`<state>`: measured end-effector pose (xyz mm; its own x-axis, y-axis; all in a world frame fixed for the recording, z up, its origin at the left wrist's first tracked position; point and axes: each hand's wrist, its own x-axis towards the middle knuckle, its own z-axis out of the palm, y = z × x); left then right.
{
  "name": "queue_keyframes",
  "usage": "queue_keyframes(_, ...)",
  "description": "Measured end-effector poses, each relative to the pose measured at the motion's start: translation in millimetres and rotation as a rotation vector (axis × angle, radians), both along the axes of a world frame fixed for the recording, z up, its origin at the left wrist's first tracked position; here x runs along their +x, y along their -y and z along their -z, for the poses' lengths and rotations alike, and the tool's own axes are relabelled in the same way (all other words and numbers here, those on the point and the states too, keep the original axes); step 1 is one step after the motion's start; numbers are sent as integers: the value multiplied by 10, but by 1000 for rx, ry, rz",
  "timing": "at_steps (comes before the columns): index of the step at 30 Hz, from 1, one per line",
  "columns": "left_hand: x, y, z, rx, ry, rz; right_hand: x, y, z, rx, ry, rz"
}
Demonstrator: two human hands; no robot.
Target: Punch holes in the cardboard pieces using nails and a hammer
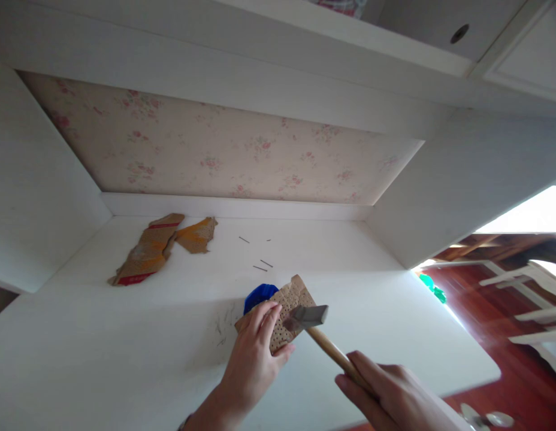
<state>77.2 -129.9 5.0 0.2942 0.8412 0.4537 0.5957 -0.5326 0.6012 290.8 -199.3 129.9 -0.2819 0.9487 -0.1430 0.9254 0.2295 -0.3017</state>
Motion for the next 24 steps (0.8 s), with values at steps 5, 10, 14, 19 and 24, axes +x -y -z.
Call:
queue_keyframes(5, 5, 2, 4, 15, 24, 2, -12, 3, 76, -63, 25, 12)
queue_keyframes(10, 4, 2, 10, -13, -1, 1, -4, 22, 85, -30, -23, 33)
queue_keyframes(14, 4, -7, 26, 26, 1, 1, 1, 45, 199, -48, 28, -1)
queue_keyframes(19, -2, -4, 5, -14, -20, 10, 1, 56, 170, -18, -50, 9)
queue_keyframes(24, -5, -11, -9, 22, -61, 5, -17, 37, 205, -98, 5, 8)
